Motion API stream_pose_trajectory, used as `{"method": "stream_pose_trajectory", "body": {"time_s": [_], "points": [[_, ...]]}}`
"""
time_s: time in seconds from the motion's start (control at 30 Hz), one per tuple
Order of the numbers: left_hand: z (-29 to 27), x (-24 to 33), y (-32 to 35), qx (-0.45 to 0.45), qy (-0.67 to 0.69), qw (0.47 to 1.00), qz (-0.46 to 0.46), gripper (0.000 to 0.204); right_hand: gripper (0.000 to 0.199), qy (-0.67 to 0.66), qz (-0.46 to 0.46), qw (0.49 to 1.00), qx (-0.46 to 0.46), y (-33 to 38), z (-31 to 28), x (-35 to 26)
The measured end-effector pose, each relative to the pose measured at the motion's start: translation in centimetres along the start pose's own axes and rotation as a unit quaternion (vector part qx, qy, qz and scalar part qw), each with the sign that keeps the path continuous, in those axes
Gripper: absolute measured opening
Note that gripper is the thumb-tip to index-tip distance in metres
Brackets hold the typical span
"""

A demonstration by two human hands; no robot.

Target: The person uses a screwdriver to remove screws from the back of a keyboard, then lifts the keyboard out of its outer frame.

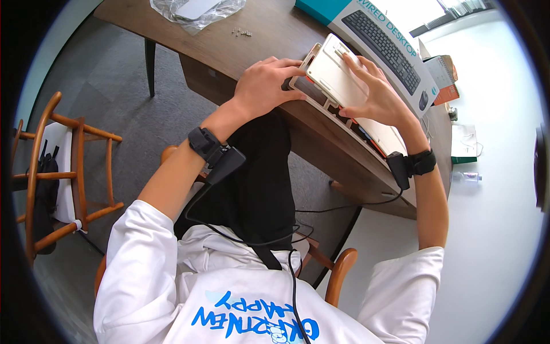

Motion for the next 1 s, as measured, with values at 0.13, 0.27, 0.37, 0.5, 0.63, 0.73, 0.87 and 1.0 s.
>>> {"method": "stream_pose_trajectory", "body": {"time_s": [0.13,0.27,0.37,0.5,0.63,0.73,0.87,1.0], "points": [[-0.1,0.0,0.2,-0.007,0.006,1.000,0.010,0.040,0.115,-0.009,0.005,1.000,-0.012,0.4,-0.5,0.0],[-0.2,-0.4,0.4,-0.018,0.007,1.000,0.009,0.037,0.112,-0.044,-0.037,0.998,0.028,0.4,-2.3,1.0],[-0.3,-0.5,0.4,-0.019,-0.014,1.000,0.011,0.037,0.112,-0.064,-0.039,0.997,0.037,0.8,-3.7,1.5],[-0.5,-0.7,0.6,-0.036,-0.015,0.999,-0.005,0.038,0.115,-0.076,-0.058,0.994,0.047,1.4,-6.4,-0.5],[-0.4,-0.3,0.2,-0.037,-0.007,0.999,0.004,0.037,0.117,-0.092,-0.020,0.993,0.078,4.3,-9.3,3.4],[-0.3,-0.4,0.3,-0.029,-0.010,0.999,0.015,0.037,0.107,-0.094,-0.041,0.979,0.177,6.2,-11.7,4.8],[-0.4,-0.6,0.5,-0.038,-0.009,0.999,0.008,0.038,0.103,-0.216,0.019,0.945,0.245,9.9,-14.8,5.1],[-0.5,-0.6,0.5,-0.051,-0.005,0.999,0.002,0.038,0.102,-0.149,-0.001,0.930,0.335,14.3,-17.3,6.5]]}}
Point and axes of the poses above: each hand's wrist, its own y-axis away from the middle knuckle, its own z-axis out of the palm, x = y × z, the point moved 4 cm from there along -y, towards the middle knuckle, and after that the axes turned 11 degrees about -y, right-handed, at the moved point
